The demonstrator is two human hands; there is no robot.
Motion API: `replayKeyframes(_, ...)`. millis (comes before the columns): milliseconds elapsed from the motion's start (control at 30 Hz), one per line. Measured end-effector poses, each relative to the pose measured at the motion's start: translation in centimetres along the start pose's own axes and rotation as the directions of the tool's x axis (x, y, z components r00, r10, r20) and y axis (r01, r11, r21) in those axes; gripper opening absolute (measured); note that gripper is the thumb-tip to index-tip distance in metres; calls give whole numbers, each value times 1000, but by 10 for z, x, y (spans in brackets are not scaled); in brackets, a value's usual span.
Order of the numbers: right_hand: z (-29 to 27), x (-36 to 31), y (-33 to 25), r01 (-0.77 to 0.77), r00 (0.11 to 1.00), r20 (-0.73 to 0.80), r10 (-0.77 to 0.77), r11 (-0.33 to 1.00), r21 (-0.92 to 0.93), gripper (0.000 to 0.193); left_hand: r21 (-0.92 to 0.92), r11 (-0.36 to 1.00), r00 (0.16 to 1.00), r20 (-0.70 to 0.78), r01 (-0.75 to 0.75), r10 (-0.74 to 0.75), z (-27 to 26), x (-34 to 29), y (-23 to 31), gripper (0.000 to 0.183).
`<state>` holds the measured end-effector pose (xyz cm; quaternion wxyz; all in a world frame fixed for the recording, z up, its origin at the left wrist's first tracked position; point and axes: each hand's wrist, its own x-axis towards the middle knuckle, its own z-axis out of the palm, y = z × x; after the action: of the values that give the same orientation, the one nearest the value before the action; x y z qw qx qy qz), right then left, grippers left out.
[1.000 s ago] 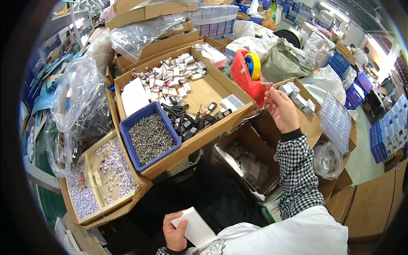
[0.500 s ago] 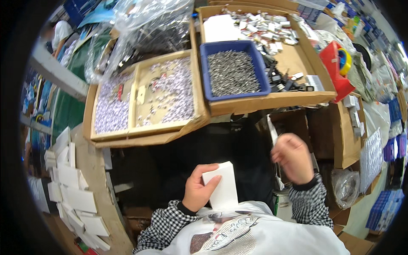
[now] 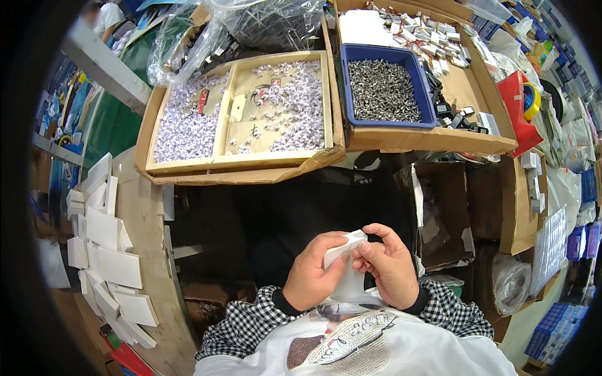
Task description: The person assembles small electronic components into white rectangular boxes. They pick components from trays, place them into the boxes, and seal the boxes with tape. The process is repeated continuously throughout the clip.
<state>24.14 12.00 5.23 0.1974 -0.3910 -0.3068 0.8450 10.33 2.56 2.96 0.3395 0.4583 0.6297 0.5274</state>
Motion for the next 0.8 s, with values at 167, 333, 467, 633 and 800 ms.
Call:
replayKeyframes(167,6,-2,1,-14,1000,6,15,1000,-26,34,48,994,995,24,99,-100,-1,-2,11,39)
replayKeyframes(333,7,-1,0,-17,1000,-8,17,1000,-11,35,28,1000,1000,-12,6,-5,-1,2,14,54)
replayKeyframes(467,9,0,-2,-16,1000,-28,15,1000,-12,36,114,989,994,61,-97,91,-4,7,17,55)
replayKeyframes(633,14,2,-6,-30,997,-76,26,998,-59,41,88,995,997,72,-35,29,-7,5,19,39)
replayKeyframes(800,2,4,-15,-122,991,3,135,907,-404,63,27,999,1000,-1,-25,25,-4,3,8,19)
